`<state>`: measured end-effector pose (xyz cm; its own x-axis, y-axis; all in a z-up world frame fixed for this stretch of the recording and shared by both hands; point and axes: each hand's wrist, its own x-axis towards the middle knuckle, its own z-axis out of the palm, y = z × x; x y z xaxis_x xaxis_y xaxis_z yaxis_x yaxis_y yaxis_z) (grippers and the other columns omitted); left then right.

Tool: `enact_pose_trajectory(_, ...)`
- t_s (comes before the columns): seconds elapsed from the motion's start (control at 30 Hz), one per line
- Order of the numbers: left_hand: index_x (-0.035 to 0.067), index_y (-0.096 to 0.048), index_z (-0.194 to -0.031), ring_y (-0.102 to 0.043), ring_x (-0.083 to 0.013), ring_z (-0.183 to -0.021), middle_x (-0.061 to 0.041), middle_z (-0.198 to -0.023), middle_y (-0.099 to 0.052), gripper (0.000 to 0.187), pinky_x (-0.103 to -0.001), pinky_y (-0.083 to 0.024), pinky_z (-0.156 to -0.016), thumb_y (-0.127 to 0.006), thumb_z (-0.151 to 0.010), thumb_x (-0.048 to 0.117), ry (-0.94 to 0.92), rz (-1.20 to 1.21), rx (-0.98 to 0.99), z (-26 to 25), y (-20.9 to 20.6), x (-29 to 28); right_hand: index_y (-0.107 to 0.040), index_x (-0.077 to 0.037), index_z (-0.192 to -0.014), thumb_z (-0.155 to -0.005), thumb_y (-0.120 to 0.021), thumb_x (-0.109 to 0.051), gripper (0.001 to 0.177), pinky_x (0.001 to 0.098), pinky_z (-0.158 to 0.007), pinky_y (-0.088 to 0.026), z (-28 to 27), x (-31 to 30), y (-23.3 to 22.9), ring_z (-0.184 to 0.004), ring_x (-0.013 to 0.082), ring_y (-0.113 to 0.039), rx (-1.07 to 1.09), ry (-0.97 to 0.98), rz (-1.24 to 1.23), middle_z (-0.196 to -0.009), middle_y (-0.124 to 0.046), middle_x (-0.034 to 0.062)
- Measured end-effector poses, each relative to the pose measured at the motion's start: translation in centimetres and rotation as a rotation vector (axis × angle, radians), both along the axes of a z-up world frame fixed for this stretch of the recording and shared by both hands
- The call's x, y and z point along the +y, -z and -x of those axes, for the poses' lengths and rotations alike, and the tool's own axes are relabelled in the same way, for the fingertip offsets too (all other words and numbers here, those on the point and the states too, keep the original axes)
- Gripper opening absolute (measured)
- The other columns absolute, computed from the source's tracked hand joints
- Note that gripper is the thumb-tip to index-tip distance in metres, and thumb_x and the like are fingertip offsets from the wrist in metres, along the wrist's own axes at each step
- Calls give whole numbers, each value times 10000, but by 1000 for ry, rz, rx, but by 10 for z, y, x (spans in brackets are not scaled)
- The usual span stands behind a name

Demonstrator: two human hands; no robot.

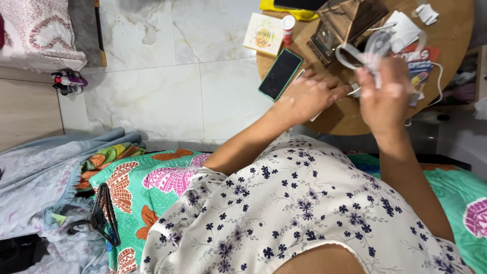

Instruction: Gathering hangers and then organizing electronics and cables on a bedside table.

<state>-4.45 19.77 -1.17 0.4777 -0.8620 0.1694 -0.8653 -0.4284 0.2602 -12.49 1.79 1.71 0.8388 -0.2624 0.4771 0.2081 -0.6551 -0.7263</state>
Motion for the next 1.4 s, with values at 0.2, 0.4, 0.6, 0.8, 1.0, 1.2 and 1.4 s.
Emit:
enact_pose_trajectory(0.2, 175, -699, -1166, -682, -195, -1052, 13, -1065, -720, 268, -392, -508, -973, -716, -916, 270, 182, 84, -68, -33, -43, 32, -656, -21, -1216, -1092, -607, -127, 170, 322, -780, -499, 0, 17, 5, -851, 181, -641, 363, -162, 44, -949, -674, 93)
enact_pose_trajectory(0.4, 154, -659, -1163, -656, -213, -1133, -13, -1160, -683, 446, -391, -509, -961, -815, -814, 385, 353, 105, -15, -53, -58, 44, -662, -21, -1199, -984, -664, -180, 268, 238, -622, -420, 6, 26, -4, -736, 52, -523, 779, -415, -502, -883, -643, -6)
enact_pose_trajectory(0.6, 78, -476, -1491, -603, -254, -1364, -139, -1509, -550, 632, -365, -510, -1151, -776, -954, 226, 564, 272, 994, -74, 2, 40, -707, 16, -1133, -1006, -703, -222, 270, 249, -685, -445, 11, 16, 41, -768, 79, -543, 791, -527, -649, -863, -649, -6)
enact_pose_trajectory(0.8, 29, -287, -1551, -571, -212, -1358, -108, -1461, -529, 764, -367, -492, -1182, -767, -961, 100, 739, 233, 1754, -85, 21, 54, -669, 39, -1171, -1036, -641, -224, 297, 252, -832, -515, 4, 34, 58, -889, 89, -593, 524, -657, -1158, -1072, -654, -4)
enact_pose_trajectory(1.0, -17, -521, -1415, -662, -200, -1199, -132, -1282, -681, 438, -339, -531, -1084, -675, -1027, 113, 437, 160, 1572, -88, 107, 55, -635, 14, -1208, -1096, -622, -178, 222, 301, -800, -585, 0, 34, 103, -810, 131, -636, 531, -349, -1309, -937, -657, 45)
enact_pose_trajectory(1.2, 64, -536, -1341, -630, -212, -823, -113, -997, -642, 330, -371, -506, -712, -552, -1018, 126, -315, 433, 1583, -55, 146, 28, -610, -25, -1319, -1114, -632, -204, 273, 260, -763, -535, -11, 47, 156, -874, 113, -630, 510, -57, -906, -1003, -658, 43)
enact_pose_trajectory(1.4, 109, -562, -1273, -710, -347, -975, -163, -1066, -670, 245, -435, -560, -871, -519, -1031, 106, -527, 498, 900, -23, 167, 22, -477, -79, -1511, -1029, -653, -197, 526, 296, -823, -535, -12, 73, 132, -964, 175, -658, 612, -40, -497, -1165, -674, 101)
